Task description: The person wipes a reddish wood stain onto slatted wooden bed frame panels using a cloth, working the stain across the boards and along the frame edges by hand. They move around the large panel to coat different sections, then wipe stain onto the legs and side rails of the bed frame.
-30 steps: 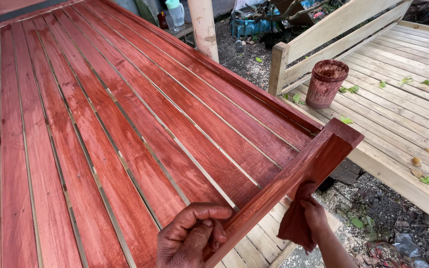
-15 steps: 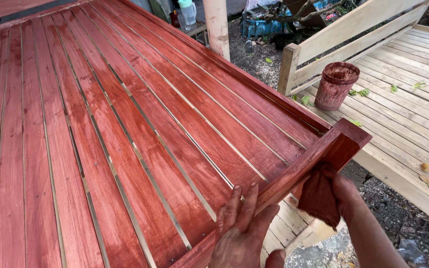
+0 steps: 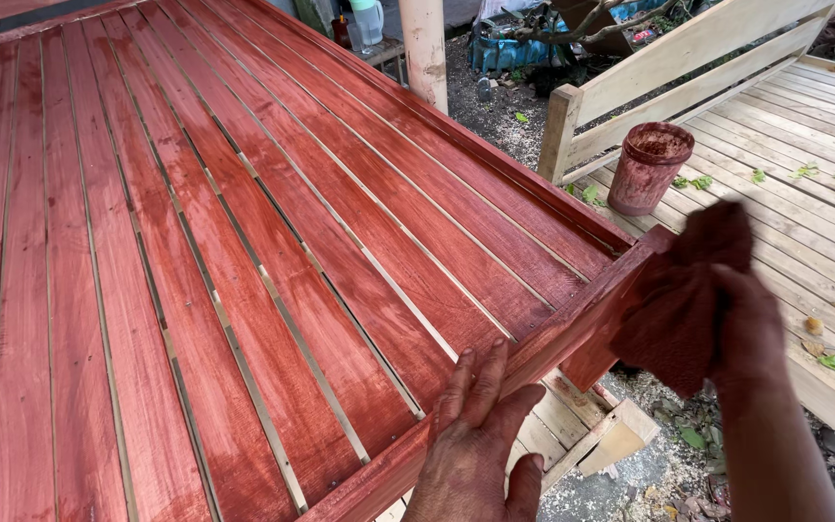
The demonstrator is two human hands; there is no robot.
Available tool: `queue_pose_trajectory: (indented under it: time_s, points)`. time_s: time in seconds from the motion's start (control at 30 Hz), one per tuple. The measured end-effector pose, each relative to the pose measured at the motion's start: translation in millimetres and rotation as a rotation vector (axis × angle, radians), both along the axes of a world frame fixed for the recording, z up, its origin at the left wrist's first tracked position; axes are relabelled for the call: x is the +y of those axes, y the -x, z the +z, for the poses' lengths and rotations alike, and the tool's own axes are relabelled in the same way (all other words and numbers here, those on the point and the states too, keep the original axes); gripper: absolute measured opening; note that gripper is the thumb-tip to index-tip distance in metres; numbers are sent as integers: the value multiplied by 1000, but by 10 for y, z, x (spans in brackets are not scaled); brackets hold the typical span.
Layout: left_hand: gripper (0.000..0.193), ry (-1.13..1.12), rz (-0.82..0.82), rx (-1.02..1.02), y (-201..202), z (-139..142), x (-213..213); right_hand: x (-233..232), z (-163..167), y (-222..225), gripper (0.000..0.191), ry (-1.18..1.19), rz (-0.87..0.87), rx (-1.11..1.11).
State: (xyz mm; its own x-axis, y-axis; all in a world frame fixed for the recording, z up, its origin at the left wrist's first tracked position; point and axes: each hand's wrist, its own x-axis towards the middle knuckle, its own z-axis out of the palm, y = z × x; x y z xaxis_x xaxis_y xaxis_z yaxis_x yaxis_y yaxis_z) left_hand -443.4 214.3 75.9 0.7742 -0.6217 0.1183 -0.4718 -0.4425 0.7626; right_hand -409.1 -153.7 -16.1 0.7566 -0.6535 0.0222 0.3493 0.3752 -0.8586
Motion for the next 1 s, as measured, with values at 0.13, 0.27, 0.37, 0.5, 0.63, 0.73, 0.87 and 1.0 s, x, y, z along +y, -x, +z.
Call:
queue_pose_trajectory:
  time_s: [0.13,0.27,0.37,0.5,0.63,0.73,0.87,1.0]
  points:
    - [48,76,13,-53,-4,44,43,180,-290,90,35,333,-339,-218]
    - [43,110,-1,-81,41,50,97,564,-676,-375,38,451,-435,3]
    - [38,94,-3,-54,52,52,144,731,-710,-548,59,-64,-283,-91]
    - [37,86,16,7,48,101,155,1031,-553,-397,64,-48,-183,-114]
    - [42,126,25,14,64,187,75,1715,-628,-117,52,-116,-55,-318]
    - [41,158,28,50,89,223,25,1993,-801,199,56,-369,185,-153]
    - [39,275,76,-133,64,193,104,1795,-998,216,49,-560,604,-697]
    - [36,342,140,-226,-49,122,327,1010,-1094,-152,61,-118,-195,-236]
